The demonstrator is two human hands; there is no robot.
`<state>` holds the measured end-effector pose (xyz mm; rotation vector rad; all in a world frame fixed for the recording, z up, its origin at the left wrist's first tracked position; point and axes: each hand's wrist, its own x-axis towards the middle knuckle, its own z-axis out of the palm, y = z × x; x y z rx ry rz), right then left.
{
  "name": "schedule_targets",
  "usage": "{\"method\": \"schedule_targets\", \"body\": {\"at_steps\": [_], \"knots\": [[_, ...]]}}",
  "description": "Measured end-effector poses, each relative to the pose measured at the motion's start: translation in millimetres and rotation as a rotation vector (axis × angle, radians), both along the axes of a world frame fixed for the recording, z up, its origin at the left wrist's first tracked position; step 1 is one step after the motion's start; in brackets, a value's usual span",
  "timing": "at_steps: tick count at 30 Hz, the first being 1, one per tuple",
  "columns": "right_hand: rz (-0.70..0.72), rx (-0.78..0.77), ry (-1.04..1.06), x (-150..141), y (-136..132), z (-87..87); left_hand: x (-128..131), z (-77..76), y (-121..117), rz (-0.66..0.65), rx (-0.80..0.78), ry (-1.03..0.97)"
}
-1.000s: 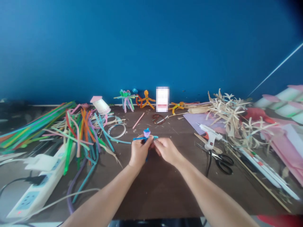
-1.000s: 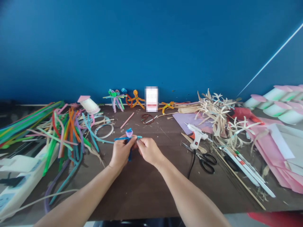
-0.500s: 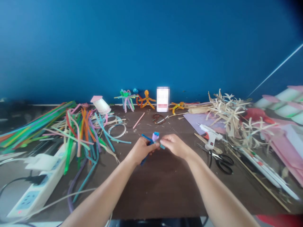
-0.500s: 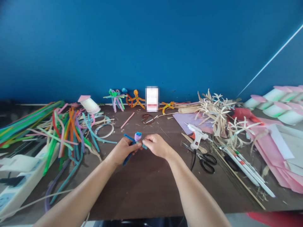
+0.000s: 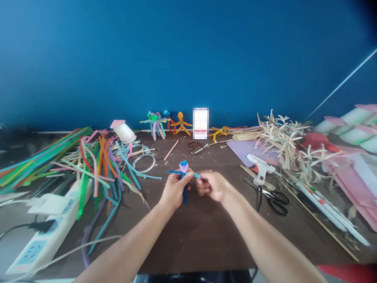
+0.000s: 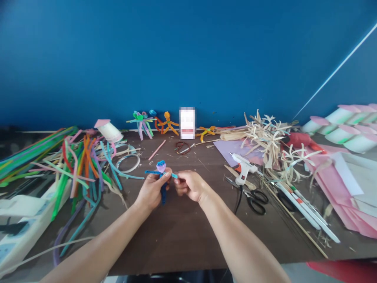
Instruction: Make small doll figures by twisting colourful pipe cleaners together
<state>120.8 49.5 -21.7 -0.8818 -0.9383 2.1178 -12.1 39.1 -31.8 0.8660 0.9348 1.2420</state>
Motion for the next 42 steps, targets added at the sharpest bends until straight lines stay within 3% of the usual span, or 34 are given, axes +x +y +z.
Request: {"method": "schedule_targets", "body": {"at_steps": [6, 11, 13, 16, 19, 23, 32, 38, 42], "knots": [[0.089, -0.024, -0.051, 0, -1, 2.1, 1, -0.6, 0, 0.035, 0.032, 0.018], [-0.091, 0.079, -0.186, -4, -3, 0.1, -1, 1.8, 3, 0.028, -0.037, -0.047], [-0.289, 0.247, -0.306, -7, -4, -1.3, -3, 2.4, 5, 0.039, -0.087, -0.102], [-0.54, 0.657, -0.547, -11, -6, -2.5, -5, 2.6, 8, 0.038, -0.165, -0.185], [-0.55, 0.885, -0.649, -13, -10, -2.3, -6, 2.5, 8, 0.023, -0.23, -0.215], [-0.558, 0.988, -0.708, -12, -13, -0.9, -6, 2.4, 7, -0.002, -0.282, -0.206], [-0.483, 0.901, -0.615, -10, -10, -1.6, -7, 10.3, 6, -0.122, -0.297, -0.239], [-0.517, 0.902, -0.648, -9, -8, -0.5, -7, 7.7, 4, -0.078, -0.167, -0.116], [-0.494, 0.711, -0.558, -10, -7, 1.1, -5, 7.4, 3, -0.011, -0.063, -0.004]]}}
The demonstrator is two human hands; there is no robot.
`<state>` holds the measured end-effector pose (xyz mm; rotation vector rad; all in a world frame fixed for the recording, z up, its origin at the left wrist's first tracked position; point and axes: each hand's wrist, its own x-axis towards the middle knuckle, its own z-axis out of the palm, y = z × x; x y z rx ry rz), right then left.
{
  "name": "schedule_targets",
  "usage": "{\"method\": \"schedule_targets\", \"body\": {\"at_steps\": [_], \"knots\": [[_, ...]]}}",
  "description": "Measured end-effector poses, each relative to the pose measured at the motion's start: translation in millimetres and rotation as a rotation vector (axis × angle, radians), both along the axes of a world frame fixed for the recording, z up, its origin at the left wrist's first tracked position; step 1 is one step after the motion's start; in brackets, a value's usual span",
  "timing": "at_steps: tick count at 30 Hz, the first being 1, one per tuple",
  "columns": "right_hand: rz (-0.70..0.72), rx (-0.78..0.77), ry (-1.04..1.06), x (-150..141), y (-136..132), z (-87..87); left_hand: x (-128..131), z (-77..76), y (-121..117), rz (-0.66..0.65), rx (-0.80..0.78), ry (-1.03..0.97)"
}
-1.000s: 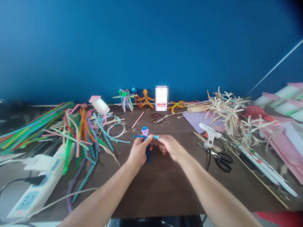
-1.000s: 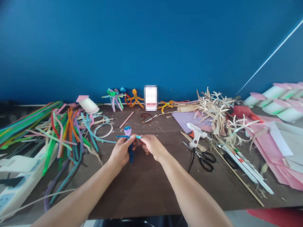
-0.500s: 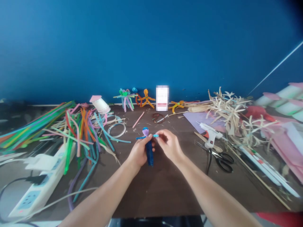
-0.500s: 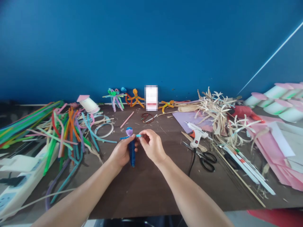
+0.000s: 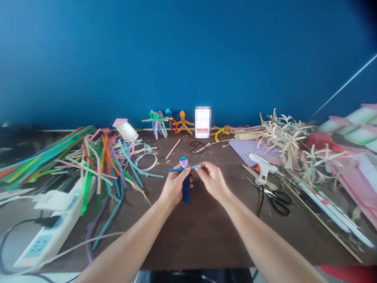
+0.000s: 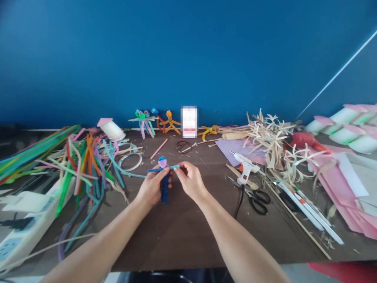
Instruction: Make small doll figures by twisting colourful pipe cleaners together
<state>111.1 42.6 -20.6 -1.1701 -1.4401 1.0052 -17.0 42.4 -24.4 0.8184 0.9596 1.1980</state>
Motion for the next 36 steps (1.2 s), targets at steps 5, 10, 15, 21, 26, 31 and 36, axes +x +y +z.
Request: {"method": "schedule_targets", "body": {"at_steps": [5, 10, 15, 21, 26, 31, 36], "knots": [[0.144, -0.325, 0.348, 0, 1, 2.0, -4, 1.8, -1, 0.023, 0.19, 0.262], [0.227, -0.493, 0.472, 3, 4, 1.5, -8, 1.4, 0, 0.031, 0.277, 0.393], [0.056, -0.09, -0.073, 5, 2, -3.0, -7, 2.2, 7, 0.037, -0.011, 0.128], [0.002, 0.392, -0.522, 8, -6, 3.0, -8, 2.2, 9, -0.012, -0.126, 0.046], [-0.016, 0.446, -0.71, 10, -7, 8.4, -6, 2.0, 7, -0.06, -0.208, 0.015], [-0.014, 0.498, -0.754, 9, -7, 9.6, -6, 1.5, 7, -0.049, -0.17, 0.045], [-0.015, 0.475, -0.749, 9, -8, 8.9, -3, -0.3, 5, -0.04, -0.037, 0.163]]}}
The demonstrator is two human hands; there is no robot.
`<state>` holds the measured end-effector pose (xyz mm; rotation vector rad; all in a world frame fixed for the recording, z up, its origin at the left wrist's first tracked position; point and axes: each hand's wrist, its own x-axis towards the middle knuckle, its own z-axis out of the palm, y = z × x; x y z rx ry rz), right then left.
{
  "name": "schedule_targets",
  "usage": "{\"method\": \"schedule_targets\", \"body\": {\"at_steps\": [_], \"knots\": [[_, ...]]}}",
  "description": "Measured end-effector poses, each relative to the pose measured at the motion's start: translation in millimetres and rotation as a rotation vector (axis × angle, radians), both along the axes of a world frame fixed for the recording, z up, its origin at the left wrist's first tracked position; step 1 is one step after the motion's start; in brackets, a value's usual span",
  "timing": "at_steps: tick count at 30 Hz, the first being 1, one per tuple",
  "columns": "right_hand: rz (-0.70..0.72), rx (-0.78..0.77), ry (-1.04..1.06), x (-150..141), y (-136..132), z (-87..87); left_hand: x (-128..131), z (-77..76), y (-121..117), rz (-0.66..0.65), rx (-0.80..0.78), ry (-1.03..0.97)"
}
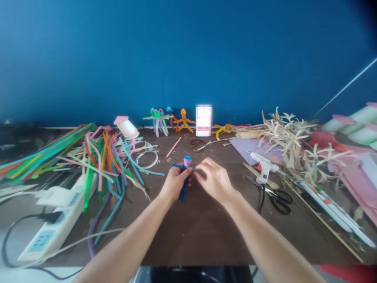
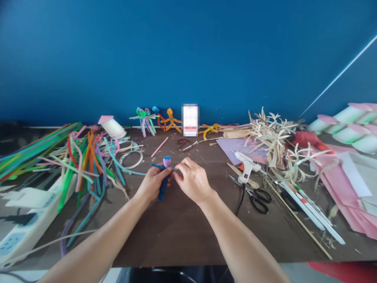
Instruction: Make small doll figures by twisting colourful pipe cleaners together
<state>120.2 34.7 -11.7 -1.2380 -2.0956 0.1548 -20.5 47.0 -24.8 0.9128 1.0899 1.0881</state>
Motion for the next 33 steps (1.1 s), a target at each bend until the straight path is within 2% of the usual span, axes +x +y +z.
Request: {"method": "schedule_targets", "body": {"at_steps": [3, 10, 19, 33], "knots": [[0.019, -0.009, 0.014, 0.8, -0.4, 0.5, 0.6, -0.1, -0.2, 0.006, -0.02, -0.01], [0.041, 0.022, -0.016, 1.8, 1.5, 0.4, -3.5, 2.9, 5.4, 0.115, -0.141, -0.103], [0.016, 0.07, -0.113, 0.0, 2.1, -2.3, -2.2, 2.9, 3.8, 0.002, -0.222, -0.161], [0.023, 0.101, -0.159, 1.9, 3.1, -2.1, -2.9, -1.1, 5.8, 0.015, -0.231, -0.152]]}}
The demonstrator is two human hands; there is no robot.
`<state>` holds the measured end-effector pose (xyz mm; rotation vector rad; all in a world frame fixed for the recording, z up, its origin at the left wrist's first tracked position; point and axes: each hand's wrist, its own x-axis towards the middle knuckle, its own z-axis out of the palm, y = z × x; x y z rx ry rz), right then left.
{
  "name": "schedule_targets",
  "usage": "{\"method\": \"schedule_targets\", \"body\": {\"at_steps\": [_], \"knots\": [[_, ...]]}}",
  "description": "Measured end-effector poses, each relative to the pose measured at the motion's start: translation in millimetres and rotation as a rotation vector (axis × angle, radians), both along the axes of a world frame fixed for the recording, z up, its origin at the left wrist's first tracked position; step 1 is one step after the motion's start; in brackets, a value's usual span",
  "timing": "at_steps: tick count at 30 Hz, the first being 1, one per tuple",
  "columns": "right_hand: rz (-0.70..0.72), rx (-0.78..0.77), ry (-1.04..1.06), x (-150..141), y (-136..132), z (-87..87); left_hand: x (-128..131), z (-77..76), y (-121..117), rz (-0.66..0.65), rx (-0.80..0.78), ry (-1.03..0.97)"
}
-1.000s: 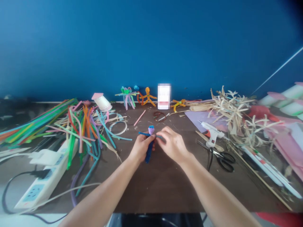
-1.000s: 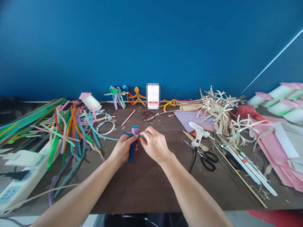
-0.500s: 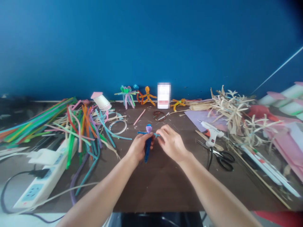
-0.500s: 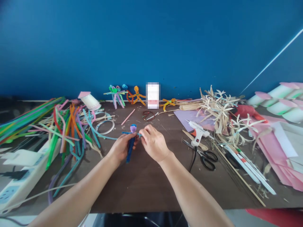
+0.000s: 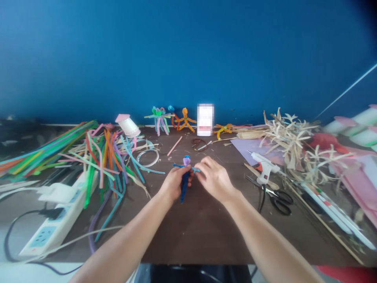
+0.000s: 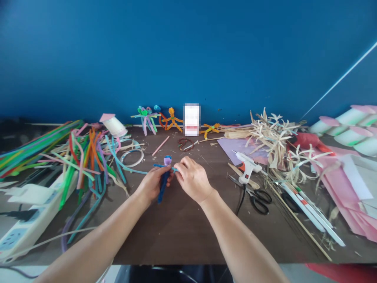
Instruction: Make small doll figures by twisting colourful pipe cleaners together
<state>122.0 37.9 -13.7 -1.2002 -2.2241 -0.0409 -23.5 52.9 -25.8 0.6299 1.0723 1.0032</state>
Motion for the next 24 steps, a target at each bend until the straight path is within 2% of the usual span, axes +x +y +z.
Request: {"method": "schedule_targets", "body": {"at_steps": [7, 15, 21, 24], "knots": [[-0.016, 0.012, 0.054, -1.3, -0.6, -2.5, -0.8, -3.2, -0.8, -0.018, 0.052, 0.036], [-0.046, -0.059, 0.231, -4.5, -1.0, -5.0, 3.4, -7.1, -5.2, -0.012, 0.264, 0.152], [-0.005, -0.059, 0.178, -1.2, 0.6, -2.1, 0.6, -4.7, -1.3, 0.039, 0.115, 0.028], [0.006, -0.05, 0.098, -0.7, 1.5, -1.7, -0.9, -2.8, -0.3, 0.005, 0.068, -0.016]]}}
